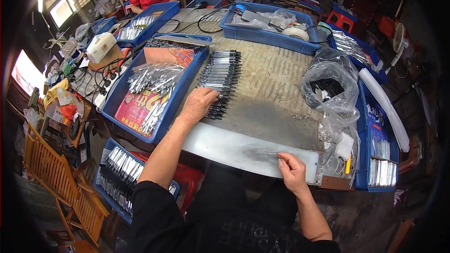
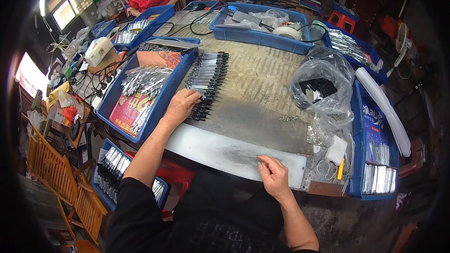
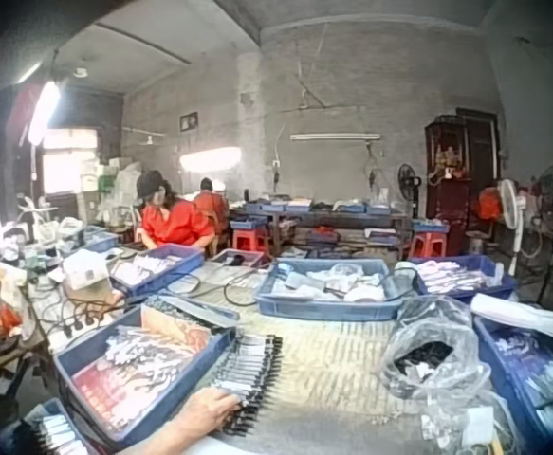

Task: The person assembles metal components by hand, attaching small parts to each piece and organizing the assembled items in rows on the work surface.

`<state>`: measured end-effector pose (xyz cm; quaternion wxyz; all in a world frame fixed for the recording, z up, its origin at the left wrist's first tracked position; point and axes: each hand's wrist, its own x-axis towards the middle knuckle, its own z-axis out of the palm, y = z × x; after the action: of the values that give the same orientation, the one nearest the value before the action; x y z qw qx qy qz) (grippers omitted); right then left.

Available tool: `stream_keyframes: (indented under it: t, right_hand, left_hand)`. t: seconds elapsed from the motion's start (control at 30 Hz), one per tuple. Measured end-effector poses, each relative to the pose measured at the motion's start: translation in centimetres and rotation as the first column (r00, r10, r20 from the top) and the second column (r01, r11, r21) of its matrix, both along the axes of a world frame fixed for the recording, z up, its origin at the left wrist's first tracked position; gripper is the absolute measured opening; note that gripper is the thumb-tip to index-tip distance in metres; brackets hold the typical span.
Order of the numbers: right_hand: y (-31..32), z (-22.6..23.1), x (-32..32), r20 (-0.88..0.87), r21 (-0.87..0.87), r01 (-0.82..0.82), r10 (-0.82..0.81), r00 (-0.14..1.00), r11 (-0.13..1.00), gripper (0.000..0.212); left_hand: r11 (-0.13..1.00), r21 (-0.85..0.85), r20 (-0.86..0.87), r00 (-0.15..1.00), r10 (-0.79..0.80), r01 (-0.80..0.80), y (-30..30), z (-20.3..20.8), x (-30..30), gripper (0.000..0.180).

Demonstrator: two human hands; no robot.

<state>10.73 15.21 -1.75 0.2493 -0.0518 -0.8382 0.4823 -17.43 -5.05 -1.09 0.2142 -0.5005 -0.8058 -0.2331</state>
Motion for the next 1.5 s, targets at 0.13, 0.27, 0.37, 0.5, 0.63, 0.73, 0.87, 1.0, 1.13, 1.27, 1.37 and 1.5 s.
stream_keyframes:
  t: [0.13, 0.27, 0.37, 0.5, 0.63, 0.73, 0.87, 1.0, 1.13, 1.27, 1.37, 1.5]
  right_hand:
    - [0.1, 0.1, 0.1, 0.026, -0.055, 0.004, -0.003, 1.0, 0.998, 0.016]
    - [0.1, 0.1, 0.2, 0.05, -0.078, 0.005, -0.001, 0.999, 0.997, 0.016]
    - [0.1, 0.2, 0.2, 0.04, -0.059, 0.004, -0.001, 0.999, 0.998, 0.016]
    - [0.1, 0.1, 0.2, 0.034, -0.047, 0.007, -0.006, 0.999, 0.999, 0.016]
    - [0.2, -0.1, 0.2, 0.029, -0.036, 0.007, -0.006, 1.0, 0.999, 0.015]
    - [0.0, 0.0, 0.2, 0.027, -0.038, 0.008, -0.007, 1.0, 0.999, 0.014]
    - [-0.1, 0.0, 0.2, 0.017, -0.041, 0.01, -0.009, 1.0, 0.999, 0.014]
    - [0.0, 0.1, 0.2, 0.033, -0.059, 0.003, -0.001, 0.999, 0.998, 0.013]
    - [-0.1, 0.1, 0.2, 0.047, -0.032, 0.005, -0.003, 0.999, 0.999, 0.015]
    - [-0.2, 0.0, 0.2, 0.016, -0.032, 0.008, -0.007, 1.0, 0.999, 0.015]
    - [-0.1, -0.1, 0.4, 0.026, -0.035, 0.016, -0.015, 1.0, 0.999, 0.015]
    - [0.1, -0.1, 0.4, 0.04, -0.044, 0.012, -0.01, 0.999, 0.999, 0.015]
  left_hand:
    - [1.0, 0.014, -0.012, 1.0, -0.007, 0.007, 0.6, -0.5, -0.3, 0.016]
    - [1.0, -0.008, -0.06, 0.998, -0.009, 0.009, 0.9, -0.6, -0.1, 0.016]
    - [0.999, -0.05, -0.124, 0.992, -0.015, 0.008, 1.0, -0.7, -0.1, 0.018]
    - [0.998, -0.065, -0.148, 0.989, -0.014, 0.004, 1.1, -1.0, 0.0, 0.018]
    - [0.998, -0.061, -0.151, 0.989, -0.009, -0.001, 1.0, -1.0, 0.1, 0.019]
    - [0.999, -0.035, -0.154, 0.988, 0.002, -0.007, 1.0, -0.9, 0.4, 0.019]
    - [1.0, 0.0, -0.132, 0.991, 0.008, -0.008, 1.0, -1.2, 0.5, 0.021]
    - [0.999, -0.02, -0.118, 0.992, 0.035, -0.037, 0.8, -1.5, 0.3, 0.023]
    - [0.999, -0.029, -0.114, 0.993, 0.036, -0.039, 0.6, -1.3, 0.4, 0.027]
    - [0.995, -0.058, -0.094, 0.993, 0.079, -0.084, 0.2, -0.3, 1.5, 0.031]
    - [0.994, 0.007, -0.093, 0.99, 0.107, -0.107, -0.2, 1.1, 2.5, 0.029]
    - [0.973, 0.127, -0.08, 0.976, 0.204, -0.193, -3.0, 3.8, 2.8, 0.026]
